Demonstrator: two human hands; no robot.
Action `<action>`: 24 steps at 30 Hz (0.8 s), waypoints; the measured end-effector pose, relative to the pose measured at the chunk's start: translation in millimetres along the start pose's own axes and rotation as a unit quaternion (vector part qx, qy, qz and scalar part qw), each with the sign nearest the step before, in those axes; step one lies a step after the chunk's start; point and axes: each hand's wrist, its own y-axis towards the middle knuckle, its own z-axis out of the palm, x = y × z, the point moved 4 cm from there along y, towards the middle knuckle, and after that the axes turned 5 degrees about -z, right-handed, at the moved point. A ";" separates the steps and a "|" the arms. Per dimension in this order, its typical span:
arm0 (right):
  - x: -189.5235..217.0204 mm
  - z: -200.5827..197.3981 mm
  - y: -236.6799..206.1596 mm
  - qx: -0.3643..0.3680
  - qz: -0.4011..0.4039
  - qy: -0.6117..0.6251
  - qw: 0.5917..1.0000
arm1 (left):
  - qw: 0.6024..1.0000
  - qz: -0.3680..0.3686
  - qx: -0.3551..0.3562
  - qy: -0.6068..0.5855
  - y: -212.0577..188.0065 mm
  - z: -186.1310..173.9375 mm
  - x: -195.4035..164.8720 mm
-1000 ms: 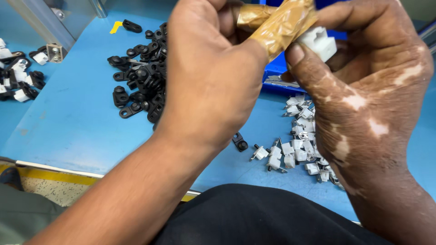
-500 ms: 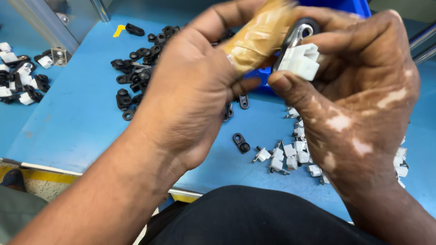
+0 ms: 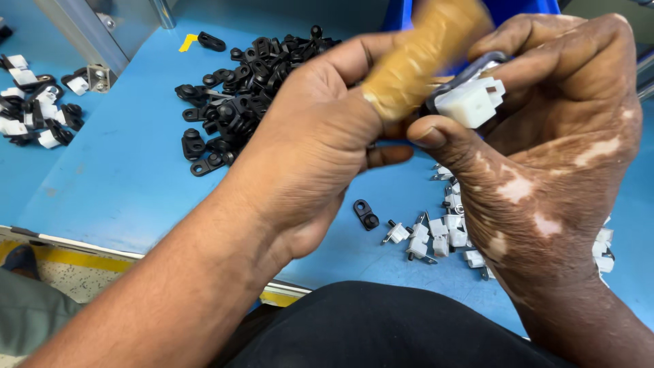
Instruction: The person assembles small black and white plastic components by hand on a blue workbench. They pick up a black part, attach a white part, and place the assembled unit into a blue bin, repeating this process continuously.
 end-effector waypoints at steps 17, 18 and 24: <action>-7.2 18.4 1.6 -0.013 0.063 0.058 0.996 | 0.988 0.064 -0.021 0.141 -12.8 -8.3 -13.5; -9.1 19.9 1.3 -0.019 0.080 0.094 0.992 | 0.996 0.009 -0.023 0.085 -10.8 -11.6 -5.2; -14.2 27.9 0.8 0.025 0.074 0.082 0.994 | 0.983 -0.059 0.036 -0.169 -13.9 -22.5 18.3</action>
